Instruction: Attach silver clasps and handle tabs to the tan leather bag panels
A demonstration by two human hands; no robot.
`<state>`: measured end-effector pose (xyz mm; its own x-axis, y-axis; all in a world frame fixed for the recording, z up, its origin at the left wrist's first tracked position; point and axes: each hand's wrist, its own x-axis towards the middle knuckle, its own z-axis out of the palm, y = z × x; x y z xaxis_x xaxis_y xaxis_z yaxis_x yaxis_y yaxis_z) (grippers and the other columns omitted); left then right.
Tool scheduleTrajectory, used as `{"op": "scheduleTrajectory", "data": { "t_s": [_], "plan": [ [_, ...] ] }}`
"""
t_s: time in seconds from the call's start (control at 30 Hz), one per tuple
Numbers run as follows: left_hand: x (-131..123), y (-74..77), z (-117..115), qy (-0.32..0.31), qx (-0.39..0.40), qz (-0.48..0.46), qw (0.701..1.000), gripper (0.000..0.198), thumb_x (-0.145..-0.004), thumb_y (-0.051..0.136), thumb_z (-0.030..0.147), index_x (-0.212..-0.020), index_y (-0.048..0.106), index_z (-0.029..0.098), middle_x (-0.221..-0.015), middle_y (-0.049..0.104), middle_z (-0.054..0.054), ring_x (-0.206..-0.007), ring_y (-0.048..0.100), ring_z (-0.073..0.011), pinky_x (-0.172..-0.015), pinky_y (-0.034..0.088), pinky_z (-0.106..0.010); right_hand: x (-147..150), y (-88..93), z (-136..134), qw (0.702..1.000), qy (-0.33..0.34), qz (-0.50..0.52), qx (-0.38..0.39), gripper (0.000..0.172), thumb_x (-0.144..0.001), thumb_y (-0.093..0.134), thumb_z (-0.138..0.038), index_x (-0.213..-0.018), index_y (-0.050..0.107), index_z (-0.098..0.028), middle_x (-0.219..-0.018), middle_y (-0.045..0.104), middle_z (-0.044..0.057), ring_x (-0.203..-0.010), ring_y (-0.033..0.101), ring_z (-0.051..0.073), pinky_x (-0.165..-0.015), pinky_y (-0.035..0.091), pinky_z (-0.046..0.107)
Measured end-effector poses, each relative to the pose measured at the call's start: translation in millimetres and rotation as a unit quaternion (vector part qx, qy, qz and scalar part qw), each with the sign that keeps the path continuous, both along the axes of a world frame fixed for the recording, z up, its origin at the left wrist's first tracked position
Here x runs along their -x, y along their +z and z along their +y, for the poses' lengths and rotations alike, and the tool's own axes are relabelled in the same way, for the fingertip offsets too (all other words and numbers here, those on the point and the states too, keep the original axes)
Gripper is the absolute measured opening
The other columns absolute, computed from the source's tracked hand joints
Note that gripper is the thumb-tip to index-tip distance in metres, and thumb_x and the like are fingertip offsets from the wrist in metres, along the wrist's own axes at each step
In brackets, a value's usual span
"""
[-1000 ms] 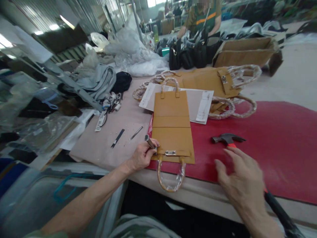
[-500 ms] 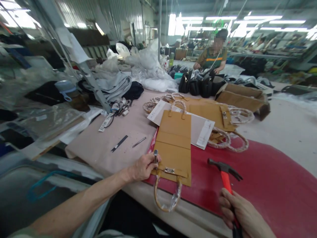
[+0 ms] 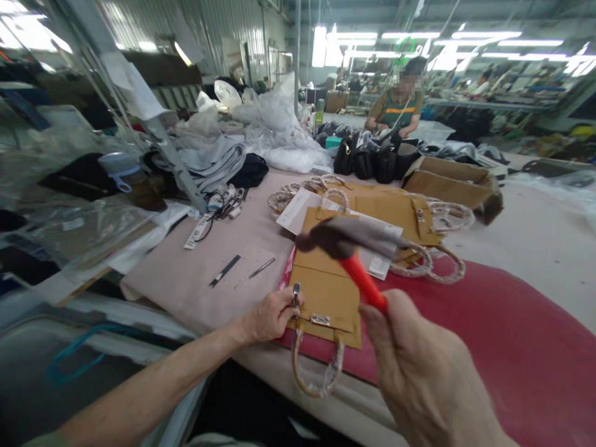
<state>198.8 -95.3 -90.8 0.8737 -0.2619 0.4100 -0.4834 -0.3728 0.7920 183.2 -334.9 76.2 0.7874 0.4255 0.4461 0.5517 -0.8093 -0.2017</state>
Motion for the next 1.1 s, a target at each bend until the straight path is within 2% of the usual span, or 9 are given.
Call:
{"op": "scheduleTrajectory", "data": {
  "t_s": [0.2,0.33,0.43,0.53,0.63,0.8,0.93,1.0,1.1],
  "plan": [
    [0,-5.3,1,0.004,-0.007,0.010,1.000,0.017,-0.086,0.050,0.007,-0.096,0.054,0.020,-0.092,0.061,-0.005,-0.088,0.061,-0.0202,-0.083,0.052,-0.033,2,4.4,-1,0.995,0.091,0.027,-0.002,0.031,-0.102,0.040,-0.043,-0.076,0.044,-0.027,-0.047,0.049,-0.004,-0.032,0.036,0.014,-0.040,0.018,0.030],
    [0,-3.8,1,-0.008,-0.012,-0.005,1.000,0.017,-0.086,0.049,0.007,-0.096,0.054,0.020,-0.092,0.061,-0.005,-0.089,0.060,-0.0207,-0.084,0.051,-0.034,4,4.7,-5,0.999,0.014,0.028,-0.036,0.023,-0.103,0.040,-0.040,-0.086,0.045,-0.027,-0.052,0.048,-0.005,-0.037,0.042,0.013,-0.042,0.027,0.028],
    [-1,-1.9,1,-0.011,-0.015,-0.006,1.000,0.016,-0.086,0.049,0.008,-0.096,0.054,0.020,-0.092,0.061,-0.006,-0.088,0.060,-0.0209,-0.082,0.051,-0.033,4,-0.2,-5,0.999,0.044,0.024,-0.022,0.025,-0.102,0.039,-0.039,-0.082,0.046,-0.026,-0.050,0.049,-0.004,-0.035,0.039,0.013,-0.042,0.021,0.029],
    [-1,-2.8,1,-0.016,-0.019,-0.003,1.000,0.017,-0.087,0.048,0.008,-0.097,0.053,0.020,-0.092,0.061,-0.005,-0.087,0.060,-0.0208,-0.081,0.051,-0.033,-2,-9.1,-12,0.992,0.051,0.112,0.011,0.030,-0.097,0.045,-0.045,-0.076,0.048,-0.025,-0.049,0.048,-0.004,-0.036,0.035,0.013,-0.044,0.015,0.031],
    [0,-5.5,1,-0.013,-0.007,-0.017,1.000,0.018,-0.086,0.048,0.007,-0.098,0.053,0.020,-0.092,0.060,-0.005,-0.087,0.060,-0.0205,-0.082,0.051,-0.033,-17,-28.8,-36,0.976,-0.036,0.213,-0.029,0.037,-0.095,0.043,-0.055,-0.073,0.046,-0.025,-0.050,0.046,-0.004,-0.041,0.040,0.013,-0.044,0.024,0.028],
    [1,-5.2,1,-0.002,0.008,-0.029,1.000,0.017,-0.087,0.047,0.007,-0.098,0.053,0.020,-0.092,0.060,-0.005,-0.086,0.060,-0.0194,-0.080,0.051,-0.031,-43,-93.9,-103,0.920,-0.182,0.342,-0.063,0.043,-0.090,0.034,-0.059,-0.064,0.042,-0.026,-0.050,0.047,0.000,-0.044,0.045,0.016,-0.046,0.035,0.030],
    [2,-3.7,1,-0.001,0.014,-0.027,1.000,0.015,-0.088,0.049,0.009,-0.098,0.054,0.020,-0.093,0.062,-0.006,-0.086,0.062,-0.0191,-0.080,0.052,-0.031,-43,-126.6,-120,0.938,-0.260,0.214,0.086,0.032,-0.091,0.039,-0.045,-0.077,0.056,-0.022,-0.070,0.062,0.009,-0.060,0.057,0.023,-0.056,0.040,0.035],
    [3,-4.8,1,0.001,0.020,-0.030,0.999,0.013,-0.089,0.050,0.010,-0.097,0.055,0.019,-0.095,0.064,-0.007,-0.090,0.063,-0.0199,-0.083,0.053,-0.032,-35,-131.2,-104,0.961,-0.225,0.095,0.128,0.030,-0.095,0.040,-0.038,-0.096,0.063,-0.018,-0.097,0.067,0.016,-0.080,0.062,0.029,-0.066,0.044,0.038],
    [3,-7.9,2,0.010,0.019,-0.033,0.999,0.013,-0.091,0.051,0.012,-0.101,0.057,0.019,-0.100,0.066,-0.008,-0.096,0.066,-0.0204,-0.086,0.055,-0.033,-23,-137.9,-61,0.989,-0.119,0.020,0.082,0.028,-0.097,0.044,-0.029,-0.114,0.062,-0.015,-0.119,0.064,0.018,-0.103,0.058,0.031,-0.083,0.047,0.043]
  ]
}}
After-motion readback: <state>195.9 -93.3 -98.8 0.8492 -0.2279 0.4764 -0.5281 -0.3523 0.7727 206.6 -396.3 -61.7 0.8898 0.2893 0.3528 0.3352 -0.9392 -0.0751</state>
